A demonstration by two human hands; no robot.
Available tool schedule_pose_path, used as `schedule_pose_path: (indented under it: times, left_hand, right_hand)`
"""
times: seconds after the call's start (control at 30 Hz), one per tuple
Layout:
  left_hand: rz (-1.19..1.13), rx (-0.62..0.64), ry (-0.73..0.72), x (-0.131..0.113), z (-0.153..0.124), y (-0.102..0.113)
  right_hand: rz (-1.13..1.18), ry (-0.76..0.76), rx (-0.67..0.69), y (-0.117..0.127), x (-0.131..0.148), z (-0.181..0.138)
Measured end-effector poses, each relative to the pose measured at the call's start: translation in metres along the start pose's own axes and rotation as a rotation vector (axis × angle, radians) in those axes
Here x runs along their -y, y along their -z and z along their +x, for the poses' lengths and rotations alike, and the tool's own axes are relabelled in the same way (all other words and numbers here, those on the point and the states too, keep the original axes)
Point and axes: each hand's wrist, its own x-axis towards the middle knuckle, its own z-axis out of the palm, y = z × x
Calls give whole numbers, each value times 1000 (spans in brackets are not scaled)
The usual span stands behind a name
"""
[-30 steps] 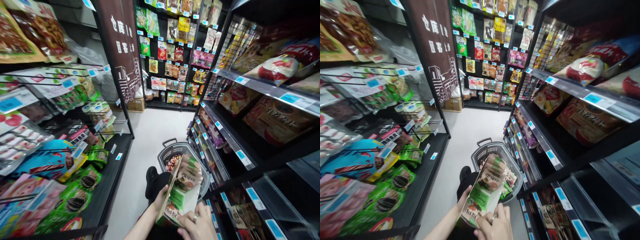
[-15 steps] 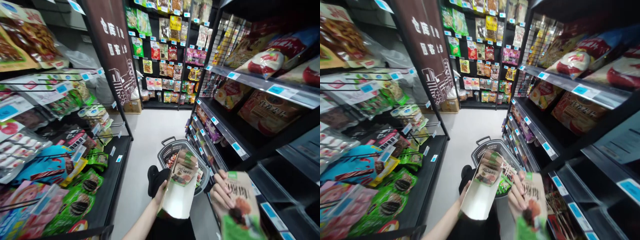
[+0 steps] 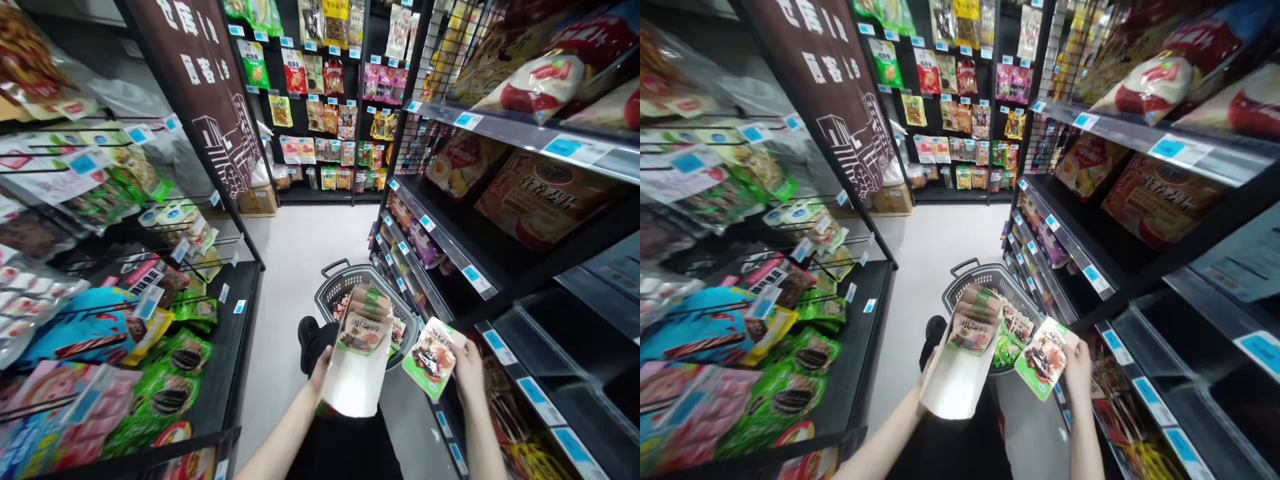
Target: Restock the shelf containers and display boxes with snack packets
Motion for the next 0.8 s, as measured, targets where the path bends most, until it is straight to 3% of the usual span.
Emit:
schedule_pose_path:
  times: [0.17, 0.27, 0.37, 0.5, 0.6, 0.7, 0.8]
  left_hand:
    - [28, -67, 8, -2, 0, -6]
    - [20, -33, 66, -5, -1, -11]
    - [16, 1, 60, -6, 0, -11]
    - [3, 15, 4, -3, 5, -7]
    - [35, 23, 13, -1, 6, -5]
    - [72, 39, -3, -1, 5, -12]
    - [68, 109, -43, -1, 6, -26]
  right_hand:
    - [-218, 6, -16, -28, -21, 25]
    - [-286, 38, 12, -28, -15, 27]
    - [-268, 132, 142, -19, 6, 9]
    - [-167, 461, 329, -17, 56, -44]
    - [-261, 751, 387, -28, 88, -82]
    - [-426, 986, 309, -43, 102, -99]
    - [-606, 1089, 149, -55, 101, -100]
